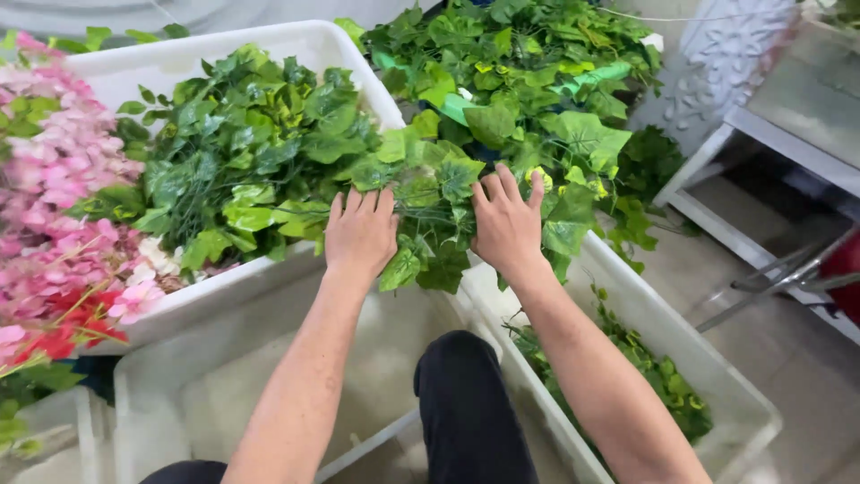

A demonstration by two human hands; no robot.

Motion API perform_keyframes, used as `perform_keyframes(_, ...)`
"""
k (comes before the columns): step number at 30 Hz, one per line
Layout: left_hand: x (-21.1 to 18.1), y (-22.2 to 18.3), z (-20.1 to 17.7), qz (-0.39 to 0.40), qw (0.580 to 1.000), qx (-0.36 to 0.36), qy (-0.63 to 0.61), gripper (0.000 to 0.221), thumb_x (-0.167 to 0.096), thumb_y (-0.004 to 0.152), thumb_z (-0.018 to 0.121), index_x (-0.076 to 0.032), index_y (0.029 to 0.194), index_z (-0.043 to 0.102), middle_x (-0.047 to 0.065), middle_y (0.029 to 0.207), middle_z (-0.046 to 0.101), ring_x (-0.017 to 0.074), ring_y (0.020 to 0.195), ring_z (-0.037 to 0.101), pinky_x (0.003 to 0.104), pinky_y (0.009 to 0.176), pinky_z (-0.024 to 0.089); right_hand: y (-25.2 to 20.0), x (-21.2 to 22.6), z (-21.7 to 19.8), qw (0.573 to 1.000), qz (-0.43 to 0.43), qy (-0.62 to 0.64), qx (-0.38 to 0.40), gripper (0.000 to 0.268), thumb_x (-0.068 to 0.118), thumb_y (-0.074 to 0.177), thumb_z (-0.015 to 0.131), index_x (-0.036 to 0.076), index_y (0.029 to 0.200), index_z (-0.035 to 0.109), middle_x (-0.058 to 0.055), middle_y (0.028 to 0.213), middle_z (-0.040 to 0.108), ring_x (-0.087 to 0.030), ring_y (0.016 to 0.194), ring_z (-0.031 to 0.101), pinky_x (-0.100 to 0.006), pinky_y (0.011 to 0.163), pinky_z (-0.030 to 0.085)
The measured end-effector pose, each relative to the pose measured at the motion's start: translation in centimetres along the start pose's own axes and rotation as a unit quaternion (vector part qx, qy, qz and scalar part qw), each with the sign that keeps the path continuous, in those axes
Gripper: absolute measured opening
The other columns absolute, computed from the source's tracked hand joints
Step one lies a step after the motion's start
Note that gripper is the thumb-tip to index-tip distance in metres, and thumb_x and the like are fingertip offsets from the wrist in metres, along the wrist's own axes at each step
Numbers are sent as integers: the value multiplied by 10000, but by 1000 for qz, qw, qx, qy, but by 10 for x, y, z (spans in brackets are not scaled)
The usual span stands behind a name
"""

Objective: Sorting artificial green leaves and pink flowers from a large bin into smaller plastic containers.

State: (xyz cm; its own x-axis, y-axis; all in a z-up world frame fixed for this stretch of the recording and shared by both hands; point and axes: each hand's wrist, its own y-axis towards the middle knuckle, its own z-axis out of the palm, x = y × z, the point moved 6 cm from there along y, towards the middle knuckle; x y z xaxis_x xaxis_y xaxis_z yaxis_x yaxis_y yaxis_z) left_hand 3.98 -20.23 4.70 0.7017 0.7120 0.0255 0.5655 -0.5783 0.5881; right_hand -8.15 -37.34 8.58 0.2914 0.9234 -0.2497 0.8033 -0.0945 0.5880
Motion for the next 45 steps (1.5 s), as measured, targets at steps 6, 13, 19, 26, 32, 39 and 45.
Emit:
perform_keyframes(6, -90, 22, 38, 79, 996, 2, -46, 465, -328, 996, 570, -104, 1403, 556, 132, 1269, 675, 347, 1305, 535, 560, 1178, 293, -62, -73, 23, 995, 72, -10, 69, 864, 168, 538, 786, 56, 1371, 584, -145, 1273, 577, -314, 1415, 414, -706, 1111, 199)
perform_keyframes(13, -203, 28, 94, 154, 978, 89, -106, 499, -358, 1025, 514, -93, 1447, 512, 155, 1379, 619, 372, 1410, 439, 583, 1197, 265, -151, -151, 38, 988, 138, -52, 41, 752, 88, 485, 713, 59, 1229, 605, -103, 1144, 577, -285, 1313, 498, -680, 1066, 254)
perform_keyframes(19, -296, 13, 132, 198, 955, 158, -154, 489, -351, 1028, 531, -87, 1440, 508, 139, 1362, 622, 353, 1404, 444, 599, 1193, 272, -223, -203, 45, 965, 222, -58, 128, 790, 78, 516, 790, 38, 1278, 584, -108, 1157, 560, -293, 1348, 460, -702, 1082, 240)
perform_keyframes(26, -367, -22, 131, 199, 938, 243, -145, 427, -377, 1033, 522, -190, 1416, 502, 86, 1350, 619, 357, 1456, 325, 750, 1168, 163, -297, -225, 59, 933, 297, -18, 203, 668, -42, 631, 658, -15, 1297, 612, -161, 1190, 591, -345, 1339, 454, -749, 1074, 201)
perform_keyframes(32, -384, -48, 159, 188, 896, 388, -111, 459, -399, 1082, 409, -312, 1532, 407, 35, 1584, 468, 415, 1576, 24, 816, 1138, 156, -337, -225, 87, 915, 323, -20, 243, 655, -31, 630, 655, 8, 1282, 612, -160, 1176, 595, -350, 1343, 456, -744, 1078, 201)
perform_keyframes(39, -391, -69, 201, 226, 854, 459, -94, 530, -453, 1106, 336, -169, 1549, 401, 73, 1677, 321, 313, 1604, 27, 665, 1240, 181, -377, -215, 125, 901, 344, -53, 258, 591, -7, 689, 636, 16, 1278, 608, -174, 1219, 581, -336, 1381, 432, -677, 1091, 248)
perform_keyframes(45, -395, -108, 226, 264, 817, 509, -70, 613, -442, 1095, 291, -180, 1645, 229, 43, 1737, 137, 302, 1598, 34, 632, 1238, 196, -426, -202, 178, 854, 400, 45, 329, 862, 519, 751, 839, 39, 1389, 515, -197, 1407, 495, -424, 1517, 268, -801, 1104, 237)
